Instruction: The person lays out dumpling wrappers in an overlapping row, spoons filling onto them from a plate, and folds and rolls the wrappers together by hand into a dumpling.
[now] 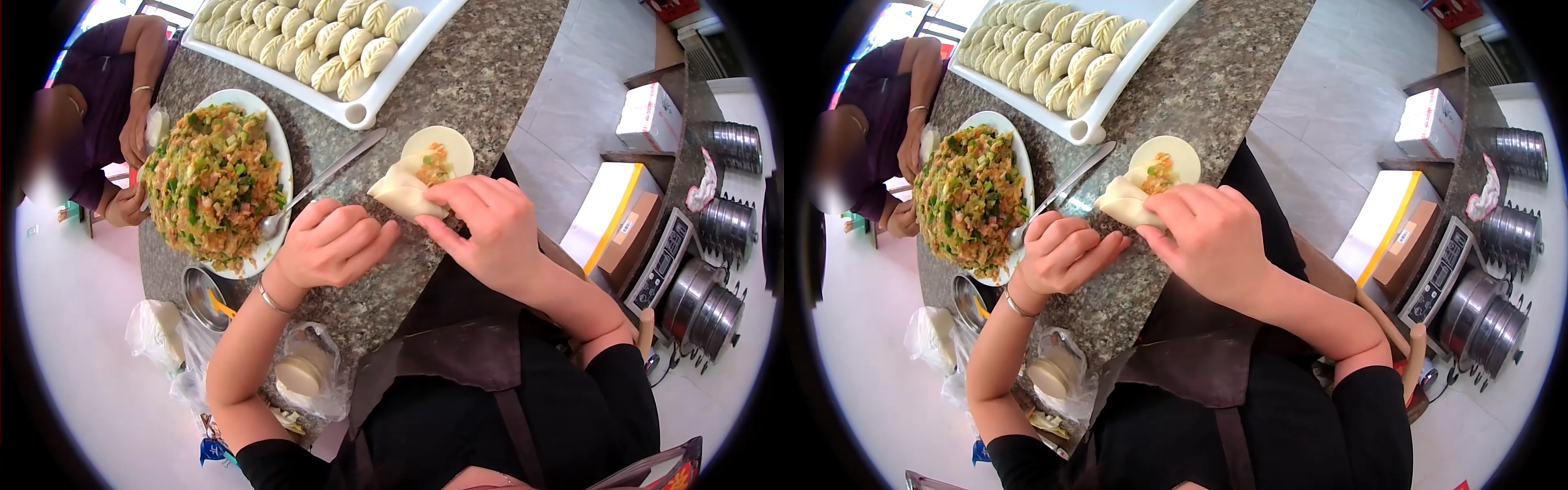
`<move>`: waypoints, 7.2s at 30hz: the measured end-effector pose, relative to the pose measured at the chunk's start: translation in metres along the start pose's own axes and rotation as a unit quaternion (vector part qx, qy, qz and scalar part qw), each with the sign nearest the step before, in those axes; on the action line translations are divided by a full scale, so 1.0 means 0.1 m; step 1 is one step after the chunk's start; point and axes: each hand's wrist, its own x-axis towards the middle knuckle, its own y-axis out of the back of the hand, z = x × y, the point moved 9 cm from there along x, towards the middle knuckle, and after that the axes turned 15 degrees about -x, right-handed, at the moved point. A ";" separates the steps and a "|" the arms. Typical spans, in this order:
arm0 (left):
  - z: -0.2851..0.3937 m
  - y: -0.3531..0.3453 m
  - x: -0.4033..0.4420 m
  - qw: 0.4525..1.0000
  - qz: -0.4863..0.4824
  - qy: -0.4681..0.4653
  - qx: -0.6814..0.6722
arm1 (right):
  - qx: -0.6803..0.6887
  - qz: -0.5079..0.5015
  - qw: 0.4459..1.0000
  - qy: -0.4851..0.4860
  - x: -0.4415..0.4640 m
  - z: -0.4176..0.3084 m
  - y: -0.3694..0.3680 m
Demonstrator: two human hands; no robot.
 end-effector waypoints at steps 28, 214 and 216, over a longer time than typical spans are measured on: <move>0.03 -0.11 0.11 0.997 -0.067 -0.028 0.023 | 0.040 -0.022 0.998 -0.031 0.01 0.08 -0.05; -0.33 -0.67 -0.29 0.427 0.213 0.590 -0.652 | -0.036 0.105 0.994 0.002 -0.03 0.29 -0.01; -0.29 -0.74 -0.28 0.406 0.212 0.592 -0.663 | -0.038 0.103 0.994 0.000 -0.03 0.29 0.00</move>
